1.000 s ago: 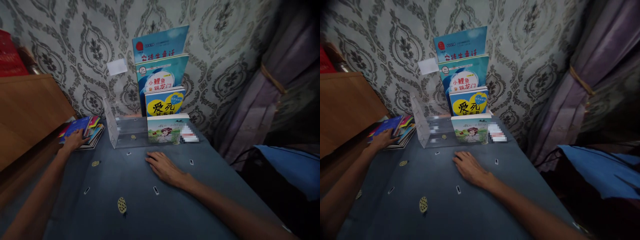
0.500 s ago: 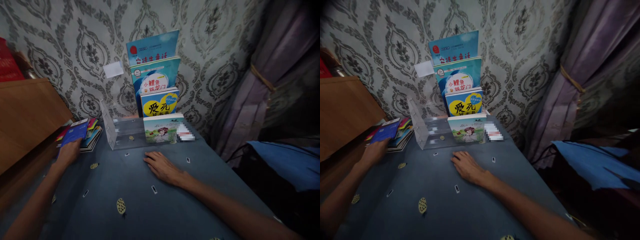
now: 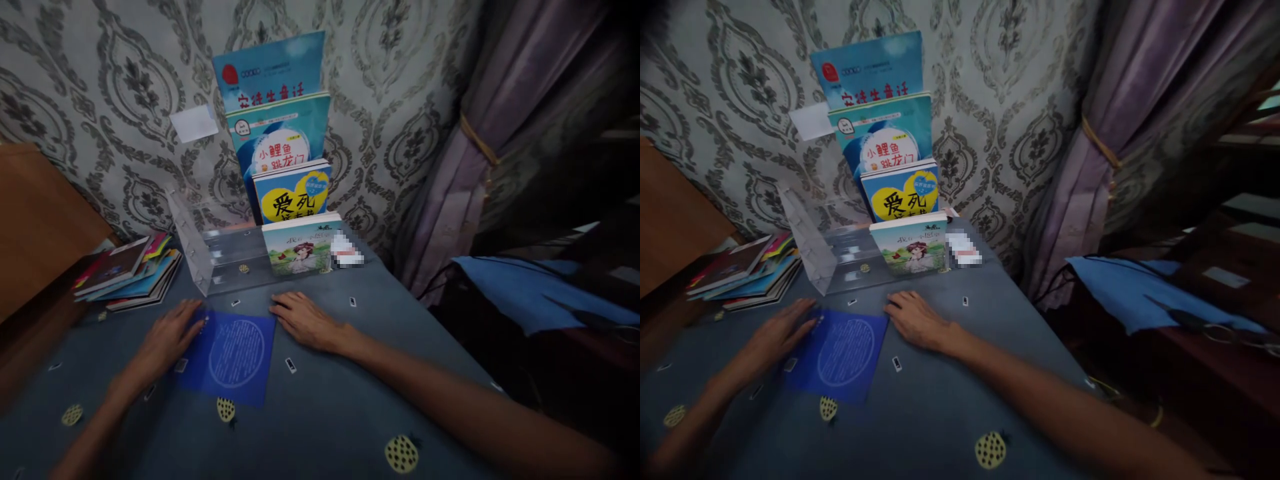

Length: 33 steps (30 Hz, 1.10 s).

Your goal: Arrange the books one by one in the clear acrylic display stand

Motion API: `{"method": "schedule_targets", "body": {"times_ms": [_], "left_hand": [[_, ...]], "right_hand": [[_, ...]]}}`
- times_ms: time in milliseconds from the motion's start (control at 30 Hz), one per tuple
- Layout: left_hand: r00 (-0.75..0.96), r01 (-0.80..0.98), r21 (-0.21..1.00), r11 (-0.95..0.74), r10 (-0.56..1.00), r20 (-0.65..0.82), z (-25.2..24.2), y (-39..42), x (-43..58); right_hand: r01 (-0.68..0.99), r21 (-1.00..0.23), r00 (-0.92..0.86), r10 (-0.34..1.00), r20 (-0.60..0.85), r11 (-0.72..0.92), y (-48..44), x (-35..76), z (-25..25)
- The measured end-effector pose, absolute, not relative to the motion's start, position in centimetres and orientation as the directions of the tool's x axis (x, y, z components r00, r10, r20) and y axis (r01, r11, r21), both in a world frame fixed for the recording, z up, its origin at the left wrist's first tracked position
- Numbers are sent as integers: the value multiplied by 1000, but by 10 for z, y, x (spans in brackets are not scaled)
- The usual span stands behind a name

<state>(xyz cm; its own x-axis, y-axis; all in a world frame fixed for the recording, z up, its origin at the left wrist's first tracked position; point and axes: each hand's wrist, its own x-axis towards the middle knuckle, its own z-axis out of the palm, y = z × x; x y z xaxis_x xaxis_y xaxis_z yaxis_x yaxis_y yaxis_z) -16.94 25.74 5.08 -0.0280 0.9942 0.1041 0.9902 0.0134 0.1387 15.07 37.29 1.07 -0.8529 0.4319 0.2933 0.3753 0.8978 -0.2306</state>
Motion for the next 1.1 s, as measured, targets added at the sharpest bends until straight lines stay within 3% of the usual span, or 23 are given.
{"method": "schedule_targets", "body": {"times_ms": [133,333,433,567,733,833,1100], "left_hand": [[14,999,35,-19,992,126,7,253,-188],[76,997,-15,-75,970,231,-27,243,-163],[91,996,-42,-83,953,290,-35,247,-138],[116,989,-130,-76,934,337,-37,252,-94],[207,952,-261,-158,963,173,-10,253,-50],[197,941,-298,-162,976,91,13,257,-38],[201,934,-318,-163,976,90,28,261,-25]], "right_hand": [[383,-246,-847,445,291,890,372,151,14],[406,-286,-774,493,398,868,372,156,18],[362,-242,-798,433,419,900,358,154,25],[330,-194,-861,379,340,924,324,145,31],[401,-324,-839,486,247,857,301,139,22],[424,-331,-842,501,198,843,304,143,18],[446,-337,-836,520,173,829,309,173,17]]}}
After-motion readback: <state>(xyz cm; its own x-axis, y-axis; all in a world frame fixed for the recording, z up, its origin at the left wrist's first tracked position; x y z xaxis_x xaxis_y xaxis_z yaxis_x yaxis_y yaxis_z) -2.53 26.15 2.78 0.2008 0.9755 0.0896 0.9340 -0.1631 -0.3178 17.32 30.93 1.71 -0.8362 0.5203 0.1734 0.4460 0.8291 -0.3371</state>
